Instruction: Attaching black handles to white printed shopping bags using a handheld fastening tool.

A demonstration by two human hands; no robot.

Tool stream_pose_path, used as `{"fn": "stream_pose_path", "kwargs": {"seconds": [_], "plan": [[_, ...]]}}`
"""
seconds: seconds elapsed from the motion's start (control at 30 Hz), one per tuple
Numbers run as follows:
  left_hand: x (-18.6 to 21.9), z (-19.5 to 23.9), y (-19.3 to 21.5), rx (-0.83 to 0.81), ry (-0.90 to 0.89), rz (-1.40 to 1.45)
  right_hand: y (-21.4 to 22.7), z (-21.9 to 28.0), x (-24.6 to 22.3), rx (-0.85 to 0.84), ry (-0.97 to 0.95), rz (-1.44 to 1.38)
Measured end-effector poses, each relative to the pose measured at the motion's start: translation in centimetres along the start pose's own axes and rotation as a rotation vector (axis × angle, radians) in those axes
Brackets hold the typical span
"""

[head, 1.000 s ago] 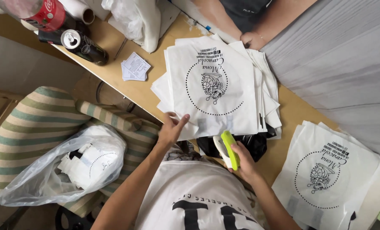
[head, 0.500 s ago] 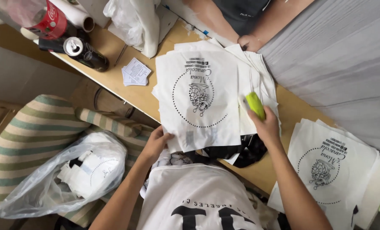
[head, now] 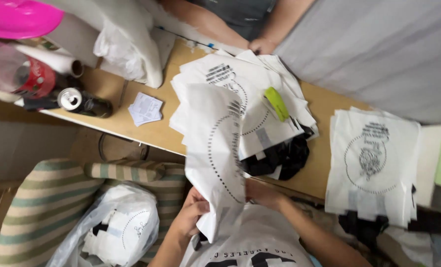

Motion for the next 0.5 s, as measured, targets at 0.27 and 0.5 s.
{"fn": "stream_pose_path", "kwargs": {"seconds": [0.27,0.5], "plan": [[-4.9,-3.7,-3.0,-0.161,0.113,-0.112,1.7,8.2,-2.6,0.457,0.212,-0.327],[-10.0,-10.1,-8.4,-0.321,0.071,-0.325,17.4,16.9,4.3,0.762,0.509,-0.716]]}}
Point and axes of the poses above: each hand's wrist, its own z-axis away from the middle knuckle, its own y-axis out of the back of the hand, x = y × z, the point moved 9 cm from there along -z, towards the middle knuckle, and after that the axes turned 10 degrees about y, right-handed, at the moved point
